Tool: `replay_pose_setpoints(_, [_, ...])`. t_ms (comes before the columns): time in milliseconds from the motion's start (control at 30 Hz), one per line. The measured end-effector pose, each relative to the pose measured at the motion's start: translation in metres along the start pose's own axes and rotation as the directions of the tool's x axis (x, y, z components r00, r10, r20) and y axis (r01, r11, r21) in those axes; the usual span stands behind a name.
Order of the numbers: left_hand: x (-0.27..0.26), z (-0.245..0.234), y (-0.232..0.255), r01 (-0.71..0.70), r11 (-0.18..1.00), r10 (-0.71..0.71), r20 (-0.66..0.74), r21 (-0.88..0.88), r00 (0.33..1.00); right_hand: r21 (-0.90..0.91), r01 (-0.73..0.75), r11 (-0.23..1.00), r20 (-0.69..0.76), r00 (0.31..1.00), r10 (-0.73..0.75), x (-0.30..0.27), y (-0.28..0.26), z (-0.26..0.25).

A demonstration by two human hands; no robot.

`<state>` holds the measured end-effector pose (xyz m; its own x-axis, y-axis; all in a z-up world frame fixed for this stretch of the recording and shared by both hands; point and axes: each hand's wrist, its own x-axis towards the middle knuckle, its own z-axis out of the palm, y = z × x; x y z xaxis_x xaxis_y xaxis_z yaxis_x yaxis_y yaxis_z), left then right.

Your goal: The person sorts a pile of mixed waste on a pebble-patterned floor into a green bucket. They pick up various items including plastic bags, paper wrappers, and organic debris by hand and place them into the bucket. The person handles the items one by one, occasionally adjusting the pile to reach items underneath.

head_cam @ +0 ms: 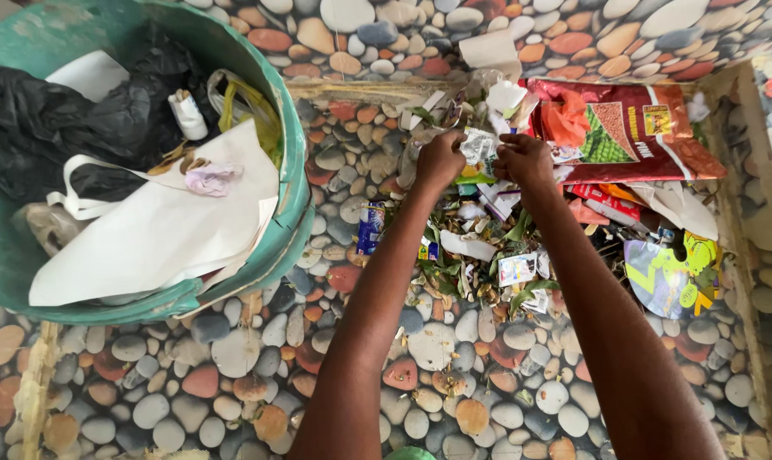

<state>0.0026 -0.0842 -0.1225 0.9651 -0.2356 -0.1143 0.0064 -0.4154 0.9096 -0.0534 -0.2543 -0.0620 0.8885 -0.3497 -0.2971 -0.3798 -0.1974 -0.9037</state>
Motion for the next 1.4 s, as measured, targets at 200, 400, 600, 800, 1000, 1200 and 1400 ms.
replay_pose_setpoints(200, [-0.012,-0.004,0.016,-0.083,0.994,0.086,-0.047,0.065,0.995,0.058,-0.003,0.998,0.067,0.998,-0.001,0.006,0.007,0.004])
replay_pose_setpoints(400, [-0.025,-0.025,0.057,-0.079,0.997,0.078,-0.095,-0.015,0.992,0.079,0.028,0.996,0.115,0.993,-0.037,-0.008,-0.011,0.02])
replay_pose_setpoints(600, [-0.037,-0.063,0.09,-0.23,0.973,0.226,-0.252,0.011,0.941,0.115,0.096,0.989,0.102,0.989,-0.108,-0.033,-0.063,0.027])
replay_pose_setpoints(800, [-0.058,-0.122,0.12,-0.358,0.93,0.359,-0.401,0.08,0.843,0.331,0.17,0.928,0.191,0.951,-0.242,-0.05,-0.111,0.045])
replay_pose_setpoints(1000, [-0.094,-0.207,0.145,-0.289,0.953,0.293,-0.494,0.086,0.819,0.242,0.238,0.941,0.218,0.931,-0.292,-0.104,-0.187,0.101])
replay_pose_setpoints(1200, [-0.133,-0.286,0.148,-0.199,0.969,0.244,-0.658,0.144,0.713,0.25,0.313,0.916,0.327,0.863,-0.384,-0.15,-0.243,0.164])
replay_pose_setpoints(1400, [-0.177,-0.34,0.146,0.0,0.987,0.133,-0.814,0.161,0.566,0.2,0.395,0.897,0.383,0.811,-0.442,-0.182,-0.263,0.199])
